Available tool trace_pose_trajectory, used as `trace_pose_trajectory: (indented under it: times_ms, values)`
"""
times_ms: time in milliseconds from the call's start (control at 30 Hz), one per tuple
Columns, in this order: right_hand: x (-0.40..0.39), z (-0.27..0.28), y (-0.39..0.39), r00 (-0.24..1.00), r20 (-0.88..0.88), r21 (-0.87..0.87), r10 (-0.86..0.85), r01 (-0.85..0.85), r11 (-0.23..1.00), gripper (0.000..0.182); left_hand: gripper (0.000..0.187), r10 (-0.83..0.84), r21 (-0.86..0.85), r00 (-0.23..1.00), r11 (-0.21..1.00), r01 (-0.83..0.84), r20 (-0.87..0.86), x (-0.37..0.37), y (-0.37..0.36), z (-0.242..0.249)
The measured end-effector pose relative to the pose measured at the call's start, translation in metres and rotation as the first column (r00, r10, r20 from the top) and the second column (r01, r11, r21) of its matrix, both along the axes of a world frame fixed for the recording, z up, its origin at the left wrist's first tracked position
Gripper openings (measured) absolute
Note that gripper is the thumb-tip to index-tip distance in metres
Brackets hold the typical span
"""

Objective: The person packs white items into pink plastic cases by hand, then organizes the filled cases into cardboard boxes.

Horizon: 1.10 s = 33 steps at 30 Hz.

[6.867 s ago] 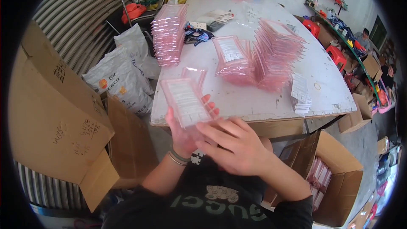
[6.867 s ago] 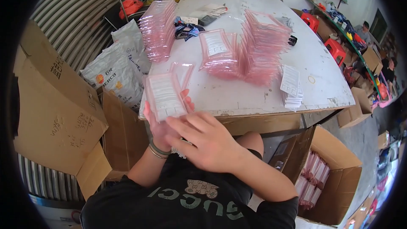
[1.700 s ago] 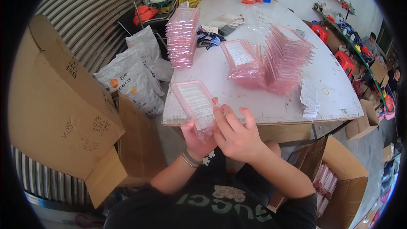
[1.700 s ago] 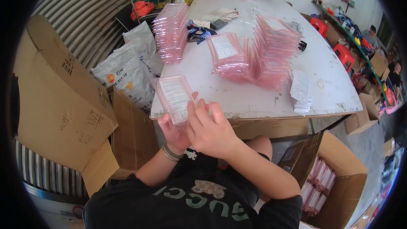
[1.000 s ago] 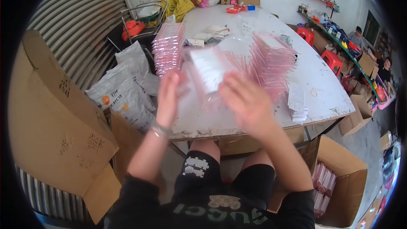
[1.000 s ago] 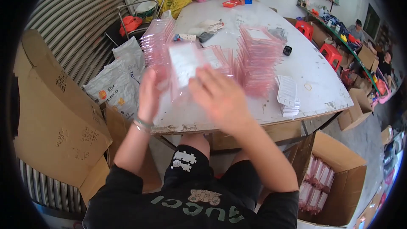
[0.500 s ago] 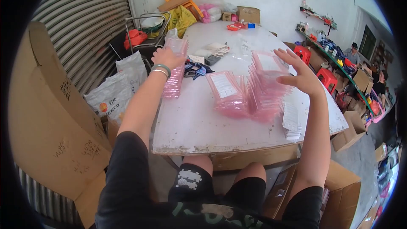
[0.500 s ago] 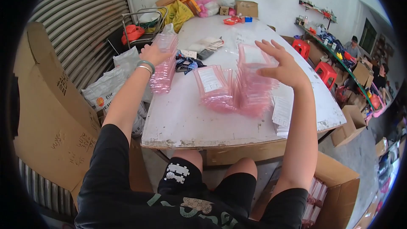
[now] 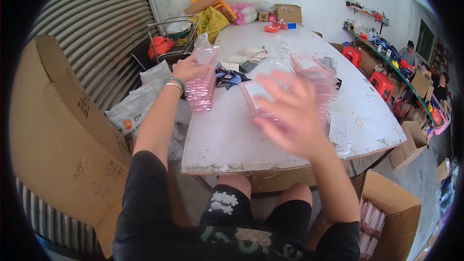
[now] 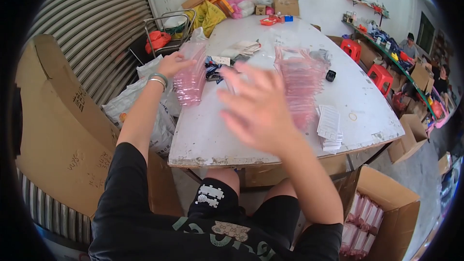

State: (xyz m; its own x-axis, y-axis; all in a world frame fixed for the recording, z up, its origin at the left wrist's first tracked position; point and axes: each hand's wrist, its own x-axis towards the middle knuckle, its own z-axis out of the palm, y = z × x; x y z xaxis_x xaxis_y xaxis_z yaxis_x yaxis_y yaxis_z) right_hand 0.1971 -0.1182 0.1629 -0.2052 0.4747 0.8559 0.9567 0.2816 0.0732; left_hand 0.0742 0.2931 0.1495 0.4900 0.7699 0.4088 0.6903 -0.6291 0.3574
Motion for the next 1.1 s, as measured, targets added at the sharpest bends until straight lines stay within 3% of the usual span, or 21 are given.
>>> trace_pose_trajectory:
  times_ms: [100, 167, 267, 300, 333, 367, 400, 433, 567, 667, 700, 767, 867, 1000, 1100]
  values:
    - [-0.022, -0.024, 0.005, 0.983, -0.103, -0.078, 0.151, -0.159, 0.984, 0.028, 0.083, -0.041, -0.259, 0.98, 0.961, 0.092, 0.193, 0.007, 0.008, 0.005]
    - [-0.033, -0.043, 0.009, 0.952, -0.205, -0.116, 0.228, -0.255, 0.96, 0.032, 0.084, -0.03, -0.452, 0.935, 0.87, 0.199, 0.354, 0.005, 0.004, 0.017]
    - [-0.046, -0.069, 0.028, 0.855, -0.421, -0.128, 0.302, -0.386, 0.913, 0.046, 0.095, -0.089, -0.449, 0.973, 0.875, 0.178, 0.212, 0.017, 0.075, 0.001]
    - [-0.051, -0.072, 0.039, 0.798, -0.522, -0.124, 0.302, -0.422, 0.898, 0.051, 0.091, -0.141, -0.346, 0.944, 0.906, 0.245, 0.299, 0.011, 0.076, -0.012]
    - [-0.054, -0.076, 0.053, 0.733, -0.612, -0.118, 0.297, -0.457, 0.882, 0.057, 0.09, -0.062, -0.349, 0.916, 0.912, 0.213, 0.397, 0.013, 0.088, -0.017]
    - [-0.051, -0.08, 0.074, 0.731, -0.62, -0.133, 0.286, -0.457, 0.879, 0.076, 0.088, 0.023, -0.36, 0.872, 0.916, 0.178, 0.489, 0.015, 0.101, -0.022]
    - [-0.05, -0.075, 0.097, 0.769, -0.593, -0.146, 0.239, -0.395, 0.907, 0.082, 0.087, 0.11, -0.378, 0.813, 0.915, 0.142, 0.572, 0.015, 0.111, -0.027]
    - [-0.048, -0.067, 0.122, 0.802, -0.566, -0.158, 0.191, -0.333, 0.93, 0.087, 0.093, 0.053, -0.47, 0.774, 0.82, 0.326, 0.631, -0.01, 0.049, 0.003]
    - [-0.026, -0.052, 0.216, 0.945, -0.314, -0.349, -0.095, -0.022, 0.937, 0.106, 0.108, 0.295, -0.616, 0.711, 0.75, 0.241, 0.638, -0.034, 0.108, -0.081]
    - [-0.03, -0.042, 0.253, 0.939, -0.183, -0.525, -0.291, 0.157, 0.837, 0.105, 0.122, 0.375, -0.798, 0.75, 0.508, 0.324, 0.544, -0.054, 0.142, -0.155]
    - [-0.029, -0.043, 0.267, 0.917, -0.326, -0.479, -0.231, 0.051, 0.876, 0.105, 0.122, 0.368, -0.779, 0.72, 0.497, 0.383, 0.588, -0.057, 0.131, -0.159]
    - [-0.021, -0.055, 0.295, 0.803, -0.588, -0.34, -0.094, -0.14, 0.93, 0.105, 0.122, 0.355, -0.734, 0.656, 0.471, 0.49, 0.666, -0.055, 0.103, -0.155]
    - [-0.006, -0.062, 0.33, 0.322, -0.947, -0.12, 0.004, -0.365, 0.923, 0.114, 0.12, 0.346, -0.714, 0.633, 0.456, 0.531, 0.692, -0.043, 0.117, -0.168]
    - [-0.015, -0.063, 0.322, -0.023, -0.998, -0.041, -0.066, -0.573, 0.818, 0.12, 0.095, 0.301, -0.573, 0.499, 0.255, 0.779, 0.813, -0.008, 0.144, -0.2]
    - [-0.019, -0.064, 0.321, -0.105, -0.983, -0.048, -0.153, -0.65, 0.758, 0.122, 0.071, 0.223, -0.489, 0.445, 0.209, 0.847, 0.867, -0.01, 0.105, -0.177]
